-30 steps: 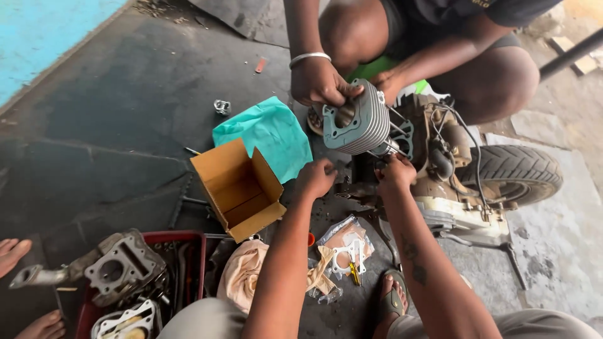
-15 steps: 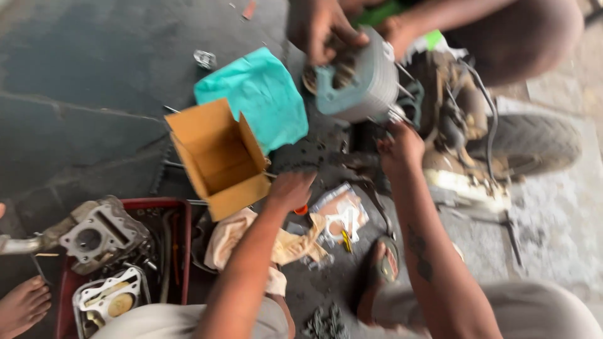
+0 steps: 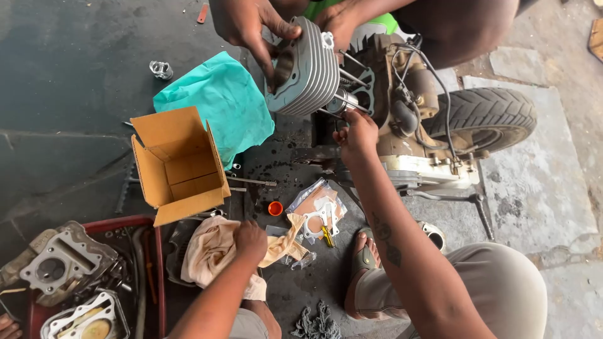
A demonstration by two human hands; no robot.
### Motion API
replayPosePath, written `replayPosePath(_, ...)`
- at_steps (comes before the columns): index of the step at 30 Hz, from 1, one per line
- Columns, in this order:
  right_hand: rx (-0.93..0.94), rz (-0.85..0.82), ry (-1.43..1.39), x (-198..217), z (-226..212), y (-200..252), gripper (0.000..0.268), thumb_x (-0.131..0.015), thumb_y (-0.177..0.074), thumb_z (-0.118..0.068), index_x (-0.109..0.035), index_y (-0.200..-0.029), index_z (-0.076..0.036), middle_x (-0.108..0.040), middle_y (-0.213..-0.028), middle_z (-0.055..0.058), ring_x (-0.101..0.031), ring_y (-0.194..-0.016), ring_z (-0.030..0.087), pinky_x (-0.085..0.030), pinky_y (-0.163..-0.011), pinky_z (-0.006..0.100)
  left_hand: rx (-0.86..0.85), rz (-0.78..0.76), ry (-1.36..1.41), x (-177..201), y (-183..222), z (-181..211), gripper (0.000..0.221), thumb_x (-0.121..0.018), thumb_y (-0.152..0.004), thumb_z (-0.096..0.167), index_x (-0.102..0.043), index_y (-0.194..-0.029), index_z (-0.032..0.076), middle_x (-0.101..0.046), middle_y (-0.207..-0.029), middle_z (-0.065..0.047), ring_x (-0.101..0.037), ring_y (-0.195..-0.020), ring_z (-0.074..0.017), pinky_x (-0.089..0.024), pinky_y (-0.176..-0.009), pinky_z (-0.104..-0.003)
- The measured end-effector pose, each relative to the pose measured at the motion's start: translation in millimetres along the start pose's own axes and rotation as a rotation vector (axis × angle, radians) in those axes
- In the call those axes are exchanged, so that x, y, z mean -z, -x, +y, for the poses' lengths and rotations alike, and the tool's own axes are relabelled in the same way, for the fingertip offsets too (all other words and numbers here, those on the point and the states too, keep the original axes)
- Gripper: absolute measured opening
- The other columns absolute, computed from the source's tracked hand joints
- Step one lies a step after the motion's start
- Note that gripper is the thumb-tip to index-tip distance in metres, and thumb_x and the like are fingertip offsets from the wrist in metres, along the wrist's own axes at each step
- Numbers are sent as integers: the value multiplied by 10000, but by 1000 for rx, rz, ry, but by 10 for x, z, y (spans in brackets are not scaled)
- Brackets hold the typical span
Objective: Replacing or repairing the cylinder block and piston assembly on a motorcycle engine.
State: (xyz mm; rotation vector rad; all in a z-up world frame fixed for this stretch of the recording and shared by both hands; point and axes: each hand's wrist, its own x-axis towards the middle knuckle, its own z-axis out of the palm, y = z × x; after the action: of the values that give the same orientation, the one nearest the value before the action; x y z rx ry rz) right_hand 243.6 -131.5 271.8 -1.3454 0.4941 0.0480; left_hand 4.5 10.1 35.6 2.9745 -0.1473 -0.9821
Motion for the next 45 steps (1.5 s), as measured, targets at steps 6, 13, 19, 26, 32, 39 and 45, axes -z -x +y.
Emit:
replayPosePath(6,44,-75,-26,40,50,-79,149,-622,-962,-116,-638,-1088,-37,-620,-853,49,-467,-515,101,-511,-542,326,-148,-296,754,35,-451,-482,527,-598,-965,357,-602,-1331,-22,-658,-1339,-239,-690,-1162,-336,-555,-984,-451)
replayPosePath(13,13,-31,-1,-20,-6,-16,154,-599,-950,-125,-634,-1084,-57,-665,-884,46,-476,-516,102,-515,-560,329,238,-52,567,45,330,-721,698,-737,-870,313,-444,-1439,34,-536,-1404,-285,-680,-1146,-319,-582,-922,-371)
replayPosePath(19,18,-48,49,98,134,-118,197,-616,-932,-102,-641,-1106,-15,-561,-820,80,-440,-500,136,-483,-527,350,253,140,78,-2079,-965,-92,329,-526,-1026,158,-558,-1330,35,-657,-1241,-171,-669,-1097,-303,-574,-882,-386)
replayPosePath(26,37,-80,-6,7,-91,127,195,-602,-940,-100,-634,-1118,-26,-634,-907,66,-464,-530,121,-498,-553,337,-758,332,112,-629,820,1624,180,-636,-874,159,-744,-965,48,-715,-995,-186,-714,-924,-347,-600,-742,-478)
replayPosePath(32,-11,-157,-59,98,-23,-43,169,-601,-912,-60,-629,-1078,-52,-576,-819,37,-465,-546,124,-494,-568,340,-931,261,373,-1918,537,2329,256,-632,-921,286,-738,-1047,91,-668,-1086,-185,-677,-993,-372,-577,-770,-494)
replayPosePath(39,-23,-131,-33,134,-85,33,172,-589,-922,-64,-637,-1078,-10,-641,-881,62,-457,-596,122,-470,-590,311,-815,136,679,-985,514,1837,322,-540,-930,306,-688,-1116,87,-673,-1174,-182,-660,-1089,-358,-542,-878,-507)
replayPosePath(45,-28,-192,9,112,-206,82,119,-568,-942,-80,-596,-1051,-42,-637,-926,57,-488,-657,135,-447,-603,288,-455,-140,1146,196,-326,1150,670,-562,-947,505,-484,-1454,74,-605,-1395,-221,-619,-1252,-339,-501,-1035,-471)
